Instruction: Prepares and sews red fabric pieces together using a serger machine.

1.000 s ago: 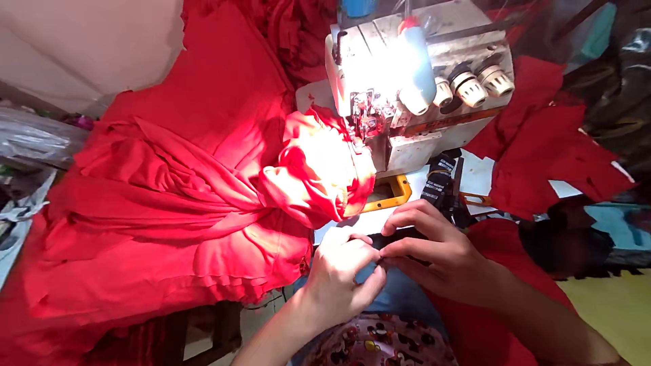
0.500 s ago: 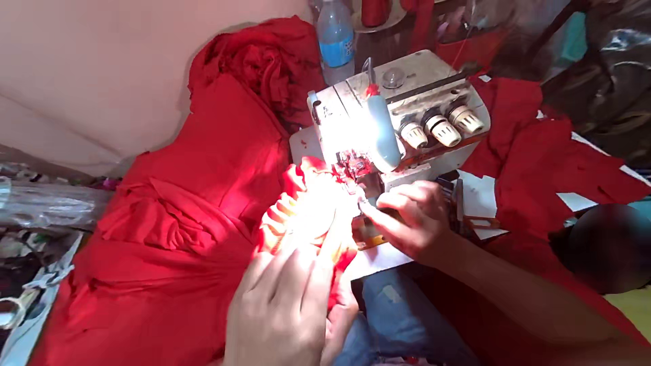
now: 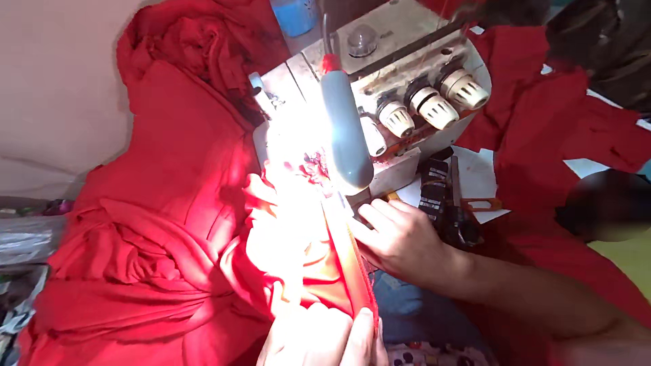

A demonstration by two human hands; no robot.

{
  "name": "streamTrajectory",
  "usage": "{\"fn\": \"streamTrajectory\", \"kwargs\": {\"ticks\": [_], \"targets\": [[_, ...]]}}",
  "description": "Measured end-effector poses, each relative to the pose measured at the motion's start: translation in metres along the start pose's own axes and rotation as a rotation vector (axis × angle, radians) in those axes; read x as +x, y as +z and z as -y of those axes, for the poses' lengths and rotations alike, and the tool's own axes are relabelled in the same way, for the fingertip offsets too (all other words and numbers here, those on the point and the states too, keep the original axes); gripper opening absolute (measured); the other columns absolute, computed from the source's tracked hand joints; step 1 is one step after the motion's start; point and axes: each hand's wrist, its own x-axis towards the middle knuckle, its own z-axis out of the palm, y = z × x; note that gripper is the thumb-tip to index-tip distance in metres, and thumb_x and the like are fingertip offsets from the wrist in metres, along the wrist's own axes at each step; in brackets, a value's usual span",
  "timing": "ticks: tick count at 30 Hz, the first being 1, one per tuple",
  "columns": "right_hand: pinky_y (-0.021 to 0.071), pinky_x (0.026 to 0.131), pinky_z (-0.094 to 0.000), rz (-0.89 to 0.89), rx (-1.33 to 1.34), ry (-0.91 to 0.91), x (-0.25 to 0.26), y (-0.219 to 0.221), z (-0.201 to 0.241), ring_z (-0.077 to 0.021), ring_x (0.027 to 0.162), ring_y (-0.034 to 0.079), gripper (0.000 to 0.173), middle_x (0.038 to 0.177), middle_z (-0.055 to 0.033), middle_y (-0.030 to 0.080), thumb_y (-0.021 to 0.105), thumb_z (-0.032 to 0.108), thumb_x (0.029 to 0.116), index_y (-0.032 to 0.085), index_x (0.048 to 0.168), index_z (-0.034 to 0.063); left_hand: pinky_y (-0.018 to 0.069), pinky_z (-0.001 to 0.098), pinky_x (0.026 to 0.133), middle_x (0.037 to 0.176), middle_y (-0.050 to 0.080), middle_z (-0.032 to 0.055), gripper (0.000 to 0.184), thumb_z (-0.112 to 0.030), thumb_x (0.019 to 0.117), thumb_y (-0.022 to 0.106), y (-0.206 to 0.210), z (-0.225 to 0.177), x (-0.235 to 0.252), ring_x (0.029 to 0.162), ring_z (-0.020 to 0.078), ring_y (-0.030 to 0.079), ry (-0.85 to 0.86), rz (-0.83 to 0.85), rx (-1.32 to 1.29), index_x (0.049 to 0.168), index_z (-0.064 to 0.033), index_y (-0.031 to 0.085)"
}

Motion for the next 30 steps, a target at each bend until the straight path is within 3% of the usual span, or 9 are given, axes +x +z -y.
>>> {"fn": "streamTrajectory", "kwargs": {"ticks": [11,17,24,30], "targets": [[0.0352,0.048,-0.0321,0.061,-0.012,-0.006,0.001,0.001,-0.005,-0.0229,0.059,0.056,0.026,0.072,-0.0072,0.060,0.054,0.016,0.0974,0.077,0.111,0.0161,0.0425,0.0254,0.072,0.072,0.064,0.0080,0.019,-0.021,0.0978,0.066,0.000,-0.008,-0.001,0.070,0.0159,0.057,-0.082,-0.021,0.042,0.093,-0.0052,0.075],[0.0339,0.048,-0.0312,0.059,-0.007,-0.003,0.002,0.002,-0.003,-0.0215,0.058,0.055,0.027,0.072,-0.0068,0.059,0.053,0.012,0.0948,0.077,0.106,0.0139,0.0457,0.0237,0.073,0.077,0.069,0.0054,0.017,-0.022,0.0961,0.070,0.004,-0.006,-0.012,0.072,0.0121,0.060,-0.088,-0.040,0.057,0.098,-0.0069,0.077],[0.0327,0.047,-0.0308,0.044,-0.005,0.006,0.002,0.003,-0.001,-0.0208,0.057,0.054,0.029,0.071,-0.0068,0.060,0.052,0.010,0.0926,0.079,0.103,0.0131,0.0405,0.0249,0.072,0.072,0.064,0.0071,0.018,-0.020,0.0977,0.065,0.006,-0.013,0.001,0.070,0.0152,0.054,-0.057,-0.033,0.041,0.092,-0.0045,0.075],[0.0325,0.047,-0.0307,0.044,0.001,0.006,0.002,0.002,-0.001,-0.0206,0.057,0.054,0.028,0.070,-0.0069,0.059,0.053,0.008,0.0915,0.079,0.102,0.0109,0.0411,0.0249,0.073,0.074,0.064,0.0071,0.018,-0.020,0.0979,0.065,0.008,-0.012,-0.001,0.071,0.0154,0.055,-0.032,-0.036,0.027,0.094,-0.0044,0.075]]}}
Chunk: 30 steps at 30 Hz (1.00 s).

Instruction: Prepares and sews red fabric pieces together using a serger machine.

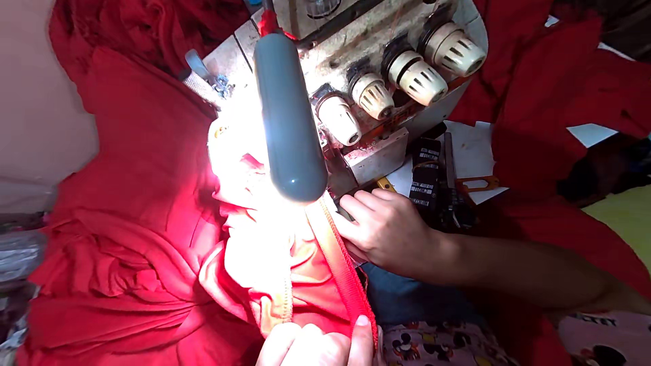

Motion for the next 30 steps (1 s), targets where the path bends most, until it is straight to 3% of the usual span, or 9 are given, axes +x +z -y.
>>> {"fn": "streamTrajectory", "kwargs": {"ticks": [7,11,15,19,23,30], "targets": [[0.0333,0.047,-0.0310,0.008,0.027,-0.010,0.000,-0.001,-0.003,-0.0207,0.058,0.055,0.027,0.072,-0.0065,0.060,0.054,0.011,0.0916,0.078,0.102,0.0111,0.0408,0.0250,0.071,0.075,0.066,0.0068,0.017,-0.018,0.0975,0.065,0.004,0.005,-0.005,0.071,0.0153,0.055,0.033,0.013,-0.022,0.096,-0.0046,0.075],[0.0409,0.053,-0.0325,-0.205,0.241,-0.046,-0.012,-0.006,-0.013,-0.0210,0.060,0.057,0.025,0.072,-0.0080,0.066,0.053,0.015,0.0997,0.076,0.104,0.0044,0.0418,0.0246,0.071,0.079,0.065,0.0044,0.018,-0.020,0.0987,0.064,0.016,0.009,-0.019,0.071,0.0147,0.054,0.093,0.025,-0.017,0.103,-0.0065,0.074],[0.0449,0.058,-0.0308,-0.223,0.292,-0.043,-0.014,-0.008,-0.017,-0.0196,0.066,0.060,0.032,0.085,-0.0103,0.070,0.047,0.017,0.0998,0.075,0.111,0.0070,0.0388,0.0285,0.064,0.066,0.059,0.0013,0.020,-0.011,0.0983,0.058,0.033,-0.001,-0.015,0.061,0.0150,0.050,0.154,0.102,0.197,0.095,-0.0057,0.077],[0.0465,0.058,-0.0316,-0.222,0.268,-0.006,-0.008,-0.003,-0.015,-0.0202,0.070,0.063,0.034,0.089,-0.0109,0.073,0.047,0.017,0.0984,0.077,0.110,0.0081,0.0391,0.0273,0.062,0.061,0.058,-0.0004,0.019,-0.014,0.0947,0.063,0.047,-0.002,-0.012,0.057,0.0133,0.050,0.077,0.053,0.243,0.086,-0.0076,0.078],[0.0462,0.057,-0.0325,-0.228,0.262,0.019,-0.004,-0.001,-0.014,-0.0206,0.070,0.064,0.035,0.090,-0.0115,0.073,0.047,0.016,0.0964,0.079,0.107,0.0080,0.0412,0.0242,0.060,0.063,0.060,0.0016,0.016,-0.015,0.0911,0.065,0.057,0.016,-0.002,0.060,0.0130,0.053,0.129,-0.106,0.255,0.083,-0.0054,0.076],[0.0466,0.056,-0.0326,-0.240,0.231,0.045,-0.005,-0.001,-0.013,-0.0215,0.068,0.064,0.038,0.090,-0.0126,0.072,0.045,0.018,0.0963,0.078,0.113,0.0099,0.0484,0.0256,0.060,0.064,0.063,0.0035,0.014,-0.012,0.0857,0.068,0.065,0.030,0.023,0.062,0.0148,0.061,0.051,-0.282,0.333,0.075,-0.0052,0.074]]}}
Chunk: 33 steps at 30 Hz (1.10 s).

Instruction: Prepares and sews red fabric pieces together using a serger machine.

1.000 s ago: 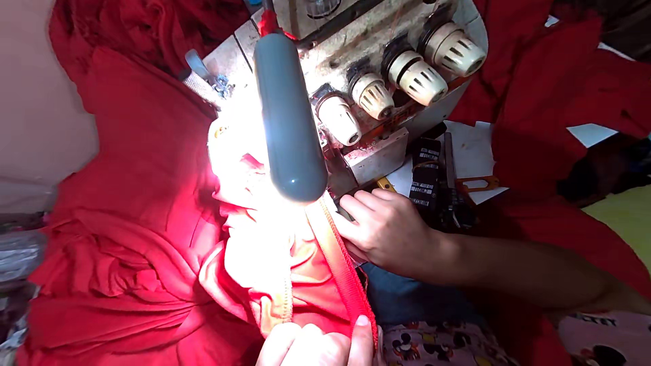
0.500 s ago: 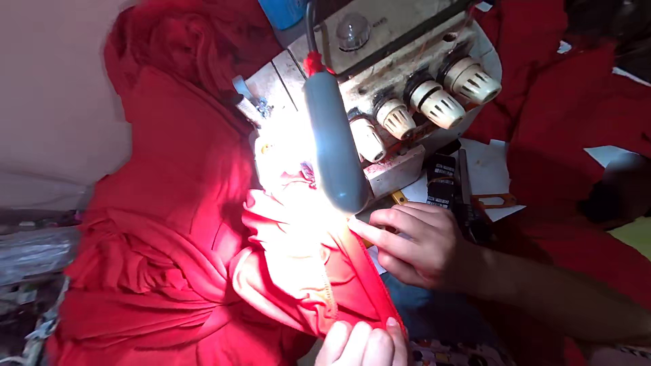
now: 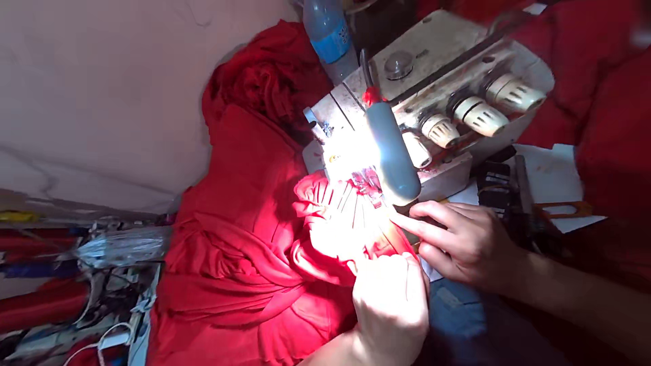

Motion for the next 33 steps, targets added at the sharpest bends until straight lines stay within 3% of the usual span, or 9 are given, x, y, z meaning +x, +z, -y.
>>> {"fn": "streamTrajectory", "kwargs": {"ticks": [6,8,11,16,19,22,25,29,33], "targets": [[0.0450,0.054,-0.0288,-0.014,-0.010,0.031,-0.007,-0.007,-0.002,-0.0165,0.066,0.061,0.039,0.088,-0.0095,0.070,0.044,0.021,0.0964,0.078,0.112,0.0121,0.0573,0.0330,0.078,0.085,0.076,0.0125,0.017,-0.014,0.0858,0.068,0.009,0.011,0.013,0.083,0.0242,0.073,-0.041,-0.025,0.047,0.087,-0.0002,0.079],[0.0444,0.054,-0.0301,-0.009,0.005,0.045,-0.009,-0.010,-0.001,-0.0186,0.066,0.061,0.038,0.088,-0.0118,0.070,0.045,0.017,0.0959,0.078,0.111,0.0094,0.0565,0.0336,0.072,0.079,0.075,0.0111,0.018,-0.018,0.0844,0.068,0.010,0.020,0.016,0.076,0.0230,0.072,-0.071,-0.036,0.011,0.081,-0.0034,0.078],[0.0442,0.053,-0.0297,-0.013,-0.004,0.061,-0.012,-0.013,0.001,-0.0185,0.065,0.060,0.038,0.089,-0.0121,0.070,0.045,0.015,0.0946,0.078,0.112,0.0096,0.0518,0.0424,0.090,0.097,0.076,0.0130,0.022,-0.020,0.0864,0.064,0.010,0.035,0.024,0.098,0.0266,0.071,-0.226,0.053,-0.158,0.092,-0.0050,0.080],[0.0435,0.052,-0.0309,-0.001,0.009,0.075,-0.013,-0.014,0.011,-0.0188,0.063,0.060,0.037,0.086,-0.0127,0.069,0.044,0.016,0.0947,0.079,0.107,0.0076,0.0511,0.0494,0.092,0.105,0.076,0.0111,0.016,-0.015,0.0897,0.069,0.021,0.072,0.035,0.103,0.0243,0.070,-0.363,0.146,-0.289,0.096,-0.0038,0.078],[0.0450,0.053,-0.0292,-0.002,0.079,0.084,-0.012,-0.009,0.021,-0.0166,0.063,0.060,0.035,0.085,-0.0121,0.069,0.046,0.019,0.0967,0.078,0.105,0.0061,0.0494,0.0513,0.086,0.097,0.073,0.0086,0.014,-0.015,0.0904,0.069,0.022,0.078,0.031,0.097,0.0243,0.067,-0.448,0.106,-0.297,0.095,-0.0058,0.078],[0.0446,0.053,-0.0235,-0.012,0.166,0.115,-0.010,-0.002,0.031,-0.0127,0.062,0.057,0.029,0.081,-0.0105,0.067,0.052,0.021,0.0976,0.076,0.099,0.0043,0.0572,0.0368,0.082,0.086,0.074,0.0141,0.014,-0.007,0.0854,0.070,0.011,0.059,0.007,0.084,0.0220,0.072,-0.507,-0.102,-0.209,0.092,0.0021,0.078],[0.0448,0.056,-0.0173,-0.024,0.310,0.234,-0.010,0.011,0.040,-0.0066,0.062,0.056,0.025,0.074,-0.0081,0.064,0.059,0.021,0.0970,0.070,0.087,0.0012,0.0537,0.0175,0.076,0.075,0.069,0.0107,0.012,-0.006,0.0827,0.069,0.002,0.020,-0.027,0.075,0.0080,0.067,-0.536,-0.245,-0.273,0.081,0.0045,0.073],[0.0517,0.063,-0.0135,-0.039,0.451,0.416,-0.015,0.022,0.038,0.0007,0.069,0.062,0.013,0.082,-0.0043,0.067,0.062,0.014,0.0925,0.061,0.093,0.0013,0.0519,0.0274,0.077,0.073,0.069,0.0054,0.011,-0.010,0.0795,0.066,0.028,-0.029,-0.045,0.077,0.0132,0.066,-0.417,-0.183,-0.341,0.074,-0.0031,0.073],[0.0501,0.060,-0.0182,-0.123,0.233,0.589,-0.010,0.016,0.009,-0.0018,0.063,0.059,0.007,0.074,-0.0029,0.063,0.060,0.010,0.0910,0.058,0.091,0.0037,0.0497,0.0345,0.078,0.080,0.070,0.0068,0.019,-0.014,0.0872,0.065,0.052,-0.030,-0.028,0.081,0.0195,0.065,-0.290,-0.107,-0.296,0.093,-0.0044,0.080]]}}
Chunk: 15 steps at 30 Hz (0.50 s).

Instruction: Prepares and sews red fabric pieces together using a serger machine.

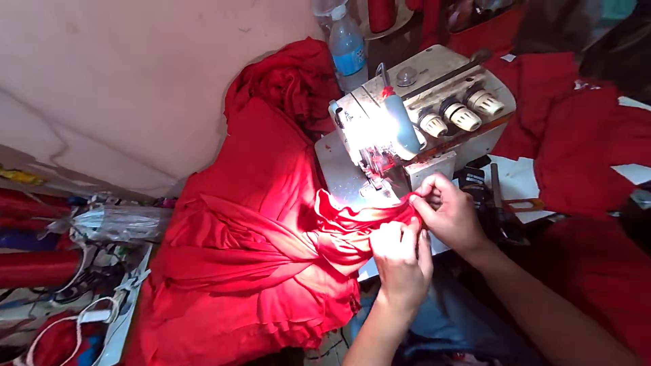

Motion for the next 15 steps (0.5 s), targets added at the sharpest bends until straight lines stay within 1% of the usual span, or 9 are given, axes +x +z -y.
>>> {"fn": "streamTrajectory", "kwargs": {"ticks": [4,6,7,8,9,11,12,13,15], "targets": [[0.0494,0.061,-0.0177,0.028,0.035,0.018,-0.006,-0.007,0.003,-0.0033,0.066,0.059,0.012,0.078,-0.0068,0.064,0.059,0.010,0.0916,0.062,0.097,-0.0008,0.0525,0.0346,0.087,0.093,0.072,0.0125,0.024,-0.019,0.0904,0.065,-0.034,0.005,0.009,0.093,0.0211,0.067,-0.014,-0.103,0.040,0.099,-0.0022,0.079],[0.0534,0.071,-0.0132,0.121,0.291,0.115,-0.014,-0.014,0.008,0.0034,0.077,0.062,0.012,0.089,-0.0008,0.065,0.058,0.006,0.0935,0.060,0.104,-0.0009,0.0503,0.0361,0.095,0.100,0.071,0.0174,0.025,-0.021,0.0909,0.062,-0.065,0.025,0.026,0.102,0.0249,0.066,-0.044,-0.190,0.149,0.097,0.0012,0.073],[0.0559,0.075,-0.0152,0.177,0.473,0.207,-0.018,-0.017,0.015,0.0035,0.082,0.064,0.012,0.092,0.0034,0.065,0.056,0.002,0.0947,0.057,0.107,0.0012,0.0476,0.0409,0.098,0.106,0.069,0.0206,0.029,-0.020,0.0890,0.061,-0.080,0.039,0.039,0.108,0.0303,0.063,-0.045,-0.166,0.187,0.102,0.0038,0.071],[0.0571,0.079,-0.0196,0.242,0.659,0.313,-0.021,-0.020,0.022,0.0018,0.084,0.066,0.014,0.092,0.0075,0.065,0.050,0.000,0.0962,0.052,0.110,0.0058,0.0453,0.0504,0.100,0.113,0.068,0.0240,0.035,-0.017,0.0858,0.062,-0.093,0.052,0.052,0.113,0.0385,0.061,-0.035,-0.083,0.185,0.110,0.0062,0.071],[0.0579,0.081,-0.0243,0.308,0.829,0.407,-0.024,-0.020,0.031,-0.0012,0.086,0.067,0.017,0.092,0.0086,0.066,0.045,0.001,0.0977,0.050,0.111,0.0096,0.0416,0.0574,0.104,0.120,0.068,0.0230,0.038,-0.015,0.0841,0.064,-0.104,0.060,0.062,0.121,0.0429,0.058,-0.012,0.063,0.128,0.116,0.0048,0.072],[0.0572,0.085,-0.0290,0.461,1.059,0.501,-0.030,-0.025,0.051,-0.0049,0.091,0.067,0.017,0.095,0.0080,0.067,0.040,0.008,0.1010,0.052,0.110,0.0151,0.0352,0.0587,0.112,0.129,0.068,0.0149,0.039,-0.021,0.0855,0.066,-0.119,0.061,0.075,0.133,0.0375,0.053,0.066,0.432,-0.026,0.120,-0.0047,0.073],[0.0570,0.086,-0.0286,0.541,1.123,0.473,-0.032,-0.031,0.060,-0.0049,0.092,0.067,0.014,0.097,0.0079,0.068,0.042,0.013,0.1027,0.055,0.109,0.0168,0.0369,0.0577,0.111,0.124,0.070,0.0136,0.036,-0.023,0.0855,0.068,-0.121,0.054,0.079,0.128,0.0338,0.057,0.139,0.561,-0.079,0.117,-0.0072,0.075],[0.0571,0.086,-0.0269,0.599,1.135,0.397,-0.034,-0.043,0.071,-0.0036,0.093,0.066,0.010,0.098,0.0085,0.068,0.050,0.017,0.1026,0.057,0.110,0.0176,0.0416,0.0557,0.106,0.113,0.073,0.0116,0.032,-0.019,0.0829,0.069,-0.123,0.044,0.085,0.116,0.0296,0.064,0.216,0.653,-0.103,0.112,-0.0080,0.076],[0.0565,0.079,-0.0213,0.584,0.917,0.155,-0.033,-0.087,0.102,0.0005,0.090,0.065,0.026,0.101,0.0099,0.066,0.066,0.020,0.0911,0.055,0.114,0.0136,0.0430,0.0583,0.105,0.103,0.075,0.0150,0.027,-0.011,0.0825,0.070,-0.128,0.021,0.101,0.106,0.0325,0.070,0.258,0.809,-0.088,0.107,-0.0038,0.077]]}}
